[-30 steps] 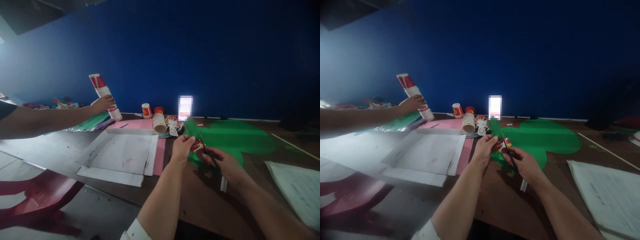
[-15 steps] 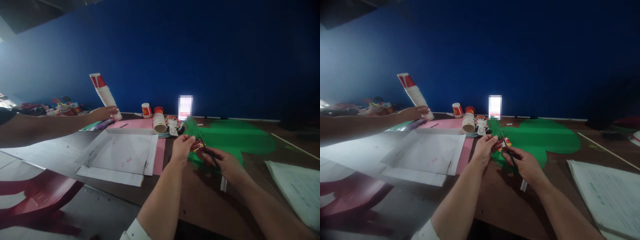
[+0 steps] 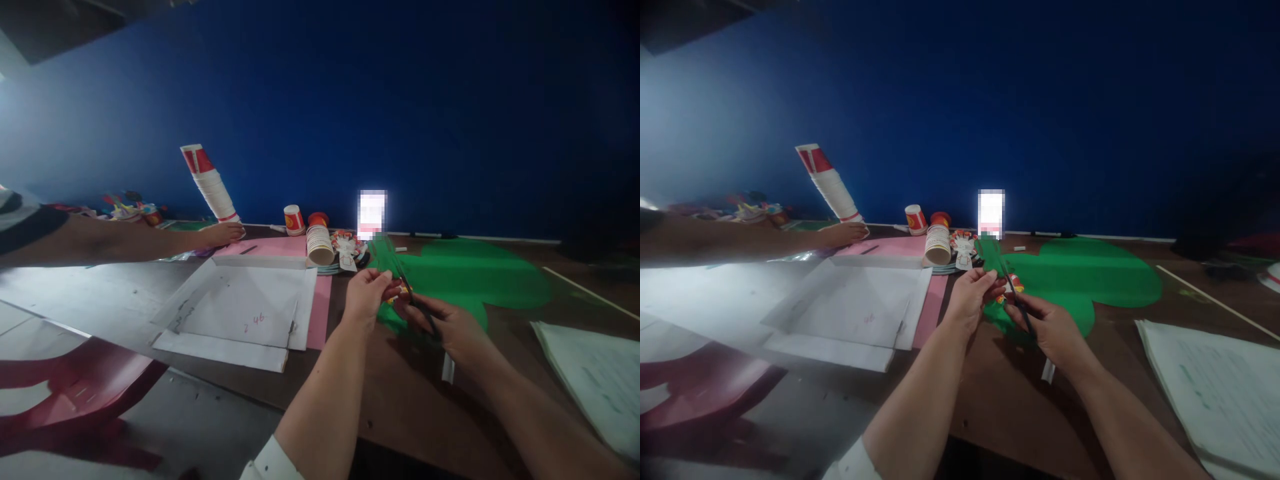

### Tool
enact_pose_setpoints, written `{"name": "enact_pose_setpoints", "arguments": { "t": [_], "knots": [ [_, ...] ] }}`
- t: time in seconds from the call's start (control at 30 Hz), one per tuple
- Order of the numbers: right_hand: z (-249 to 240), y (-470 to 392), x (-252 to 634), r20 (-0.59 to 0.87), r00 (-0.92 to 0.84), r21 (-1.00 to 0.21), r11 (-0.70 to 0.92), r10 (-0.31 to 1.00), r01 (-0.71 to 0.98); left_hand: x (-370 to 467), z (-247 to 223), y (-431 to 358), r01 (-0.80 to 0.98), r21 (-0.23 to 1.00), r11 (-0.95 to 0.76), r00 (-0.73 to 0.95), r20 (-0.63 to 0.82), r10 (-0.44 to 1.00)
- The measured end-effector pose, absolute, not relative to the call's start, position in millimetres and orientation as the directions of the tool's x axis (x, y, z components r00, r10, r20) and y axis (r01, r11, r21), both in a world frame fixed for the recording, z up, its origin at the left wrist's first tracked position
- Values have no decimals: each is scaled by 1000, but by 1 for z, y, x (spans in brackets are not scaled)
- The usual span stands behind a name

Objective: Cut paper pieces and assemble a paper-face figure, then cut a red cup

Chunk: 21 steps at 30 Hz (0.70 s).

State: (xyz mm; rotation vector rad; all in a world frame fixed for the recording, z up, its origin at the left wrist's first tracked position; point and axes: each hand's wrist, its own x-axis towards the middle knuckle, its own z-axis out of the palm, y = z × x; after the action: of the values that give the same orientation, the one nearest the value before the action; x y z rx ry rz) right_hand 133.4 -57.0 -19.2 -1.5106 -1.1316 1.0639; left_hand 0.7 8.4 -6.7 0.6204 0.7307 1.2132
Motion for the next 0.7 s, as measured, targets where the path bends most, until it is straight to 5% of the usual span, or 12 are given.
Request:
{"name": "enact_pose_setpoints", "arguments": {
  "t": [0.7],
  "knots": [
    [-17, -57, 132, -106, 186, -980, -134, 977, 147, 0, -3, 6, -589, 766, 258, 180, -187, 966]
  ]
}}
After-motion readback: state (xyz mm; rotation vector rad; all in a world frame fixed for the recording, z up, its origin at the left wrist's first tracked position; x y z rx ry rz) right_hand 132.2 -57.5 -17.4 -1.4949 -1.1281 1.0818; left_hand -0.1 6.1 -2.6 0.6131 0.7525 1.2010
